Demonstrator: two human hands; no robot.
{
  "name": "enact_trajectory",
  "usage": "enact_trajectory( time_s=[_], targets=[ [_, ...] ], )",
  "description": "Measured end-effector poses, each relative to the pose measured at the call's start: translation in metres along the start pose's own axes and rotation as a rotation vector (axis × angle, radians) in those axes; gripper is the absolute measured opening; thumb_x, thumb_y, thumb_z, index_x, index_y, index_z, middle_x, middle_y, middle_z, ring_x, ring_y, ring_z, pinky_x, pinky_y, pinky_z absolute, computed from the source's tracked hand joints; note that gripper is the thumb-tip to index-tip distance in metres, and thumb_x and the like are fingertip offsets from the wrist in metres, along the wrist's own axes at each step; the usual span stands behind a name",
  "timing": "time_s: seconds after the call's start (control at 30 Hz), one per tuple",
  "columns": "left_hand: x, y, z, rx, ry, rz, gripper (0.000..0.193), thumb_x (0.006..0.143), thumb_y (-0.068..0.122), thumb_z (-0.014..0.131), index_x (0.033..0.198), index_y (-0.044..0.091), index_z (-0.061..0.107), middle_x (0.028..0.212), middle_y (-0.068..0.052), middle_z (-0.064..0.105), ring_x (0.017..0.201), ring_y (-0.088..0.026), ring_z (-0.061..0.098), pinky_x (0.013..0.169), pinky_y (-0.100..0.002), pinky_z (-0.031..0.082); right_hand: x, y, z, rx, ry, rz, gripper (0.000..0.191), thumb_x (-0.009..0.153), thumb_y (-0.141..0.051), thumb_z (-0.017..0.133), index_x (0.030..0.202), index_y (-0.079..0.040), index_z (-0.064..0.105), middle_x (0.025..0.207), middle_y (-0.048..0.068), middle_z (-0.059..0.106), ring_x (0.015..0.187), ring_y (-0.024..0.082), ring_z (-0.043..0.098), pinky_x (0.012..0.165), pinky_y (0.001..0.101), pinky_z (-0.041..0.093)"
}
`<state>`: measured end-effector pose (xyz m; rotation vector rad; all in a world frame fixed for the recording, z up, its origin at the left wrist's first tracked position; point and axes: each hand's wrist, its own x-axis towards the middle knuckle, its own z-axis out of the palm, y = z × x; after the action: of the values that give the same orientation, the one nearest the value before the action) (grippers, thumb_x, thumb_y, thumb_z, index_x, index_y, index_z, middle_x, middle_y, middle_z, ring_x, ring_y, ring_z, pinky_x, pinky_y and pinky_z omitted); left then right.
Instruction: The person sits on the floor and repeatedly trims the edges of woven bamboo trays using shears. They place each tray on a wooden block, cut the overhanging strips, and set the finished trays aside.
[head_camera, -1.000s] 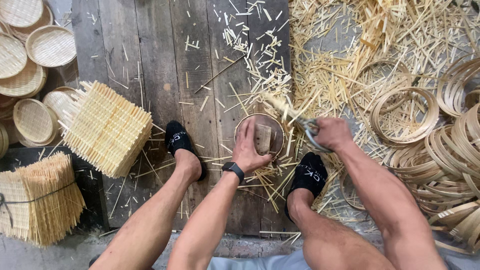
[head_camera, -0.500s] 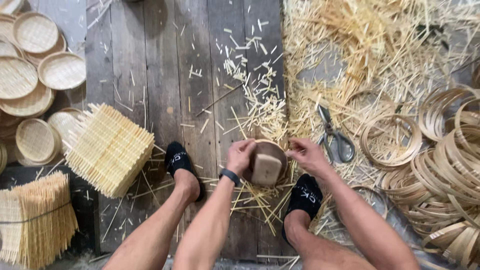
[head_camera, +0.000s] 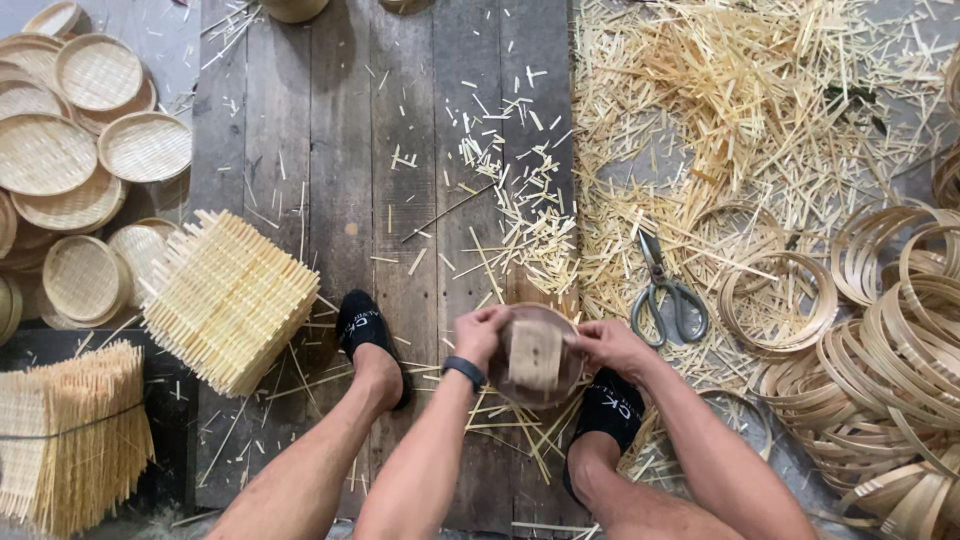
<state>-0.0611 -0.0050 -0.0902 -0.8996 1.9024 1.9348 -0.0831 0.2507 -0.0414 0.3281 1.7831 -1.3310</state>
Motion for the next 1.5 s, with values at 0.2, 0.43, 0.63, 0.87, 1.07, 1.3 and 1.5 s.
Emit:
enact_trajectory(
  time_s=[0.2, 0.43, 0.63, 0.87, 1.07, 1.3, 1.5],
  targets=[
    [-0.025, -0.024, -0.045, -0.395, -0.192, -0.538, 0.024, 0.100, 0.014, 0.060, 0.116, -0.003, 0.062, 0.097, -0.011, 0.072, 0.089, -0.026, 0.068, 0.074, -0.044, 0.061, 0.007, 0.025, 0.014, 0.569, -0.015, 0.161, 0.026, 0.092, -0.009, 0.070, 0.111, 0.008, 0.073, 0.094, 0.017, 0.078, 0.077, 0.023, 0.076, 0.068, 0.0349, 0.066],
    [-0.052, -0.053, -0.024, -0.258, 0.013, -0.445, 0.020, 0.099, 0.007, 0.061, 0.114, -0.004, 0.065, 0.095, -0.013, 0.075, 0.076, -0.024, 0.074, 0.065, -0.039, 0.065, 0.022, 0.026, 0.033, 0.437, 0.183, 0.207, 0.027, 0.090, -0.003, 0.073, 0.112, 0.013, 0.071, 0.098, 0.025, 0.075, 0.073, 0.029, 0.075, 0.061, 0.0404, 0.065],
    [-0.062, -0.049, -0.023, -0.559, 0.058, -0.453, 0.023, 0.102, 0.007, 0.054, 0.124, 0.004, 0.058, 0.111, -0.013, 0.071, 0.091, -0.022, 0.073, 0.081, -0.039, 0.065, 0.005, 0.037, 0.036, 0.710, 0.015, 0.032, 0.036, 0.088, -0.007, 0.073, 0.118, 0.011, 0.066, 0.098, 0.020, 0.078, 0.081, 0.026, 0.079, 0.070, 0.0342, 0.068],
    [-0.078, -0.072, 0.016, -0.666, 0.057, -0.435, 0.022, 0.101, 0.005, 0.050, 0.119, -0.004, 0.058, 0.110, -0.017, 0.072, 0.091, -0.030, 0.076, 0.084, -0.046, 0.064, 0.009, 0.051, 0.064, 0.473, 0.148, 0.121, 0.024, 0.092, -0.006, 0.070, 0.103, 0.013, 0.063, 0.087, 0.021, 0.073, 0.071, 0.031, 0.074, 0.064, 0.0386, 0.065],
    [-0.064, -0.055, -0.005, -0.325, 0.045, -0.289, 0.022, 0.099, 0.005, 0.059, 0.118, -0.003, 0.064, 0.108, -0.017, 0.072, 0.090, -0.028, 0.072, 0.084, -0.043, 0.061, -0.007, 0.031, 0.059, 0.407, 0.103, 0.051, 0.031, 0.095, -0.019, 0.065, 0.108, 0.010, 0.066, 0.094, 0.022, 0.074, 0.077, 0.029, 0.076, 0.068, 0.0376, 0.063],
    [-0.083, 0.029, -0.030, 0.252, -0.172, 0.321, 0.046, 0.085, 0.022, 0.072, 0.124, 0.000, 0.060, 0.109, -0.014, 0.074, 0.095, -0.022, 0.073, 0.085, -0.037, 0.061, -0.047, -0.031, 0.046, 0.210, 0.099, -0.119, 0.085, 0.078, -0.040, 0.077, 0.141, -0.006, 0.034, 0.126, 0.019, 0.058, 0.093, 0.030, 0.076, 0.074, 0.0390, 0.067],
    [-0.092, 0.072, 0.018, 0.206, 0.031, 0.388, 0.054, 0.096, 0.048, 0.061, 0.126, 0.004, 0.068, 0.103, -0.013, 0.076, 0.093, -0.022, 0.074, 0.078, -0.038, 0.060, -0.053, -0.048, 0.067, 0.596, 0.069, -0.054, 0.073, 0.073, -0.026, 0.080, 0.130, -0.005, 0.041, 0.116, 0.018, 0.061, 0.093, 0.031, 0.072, 0.074, 0.0491, 0.066]
  ],
)
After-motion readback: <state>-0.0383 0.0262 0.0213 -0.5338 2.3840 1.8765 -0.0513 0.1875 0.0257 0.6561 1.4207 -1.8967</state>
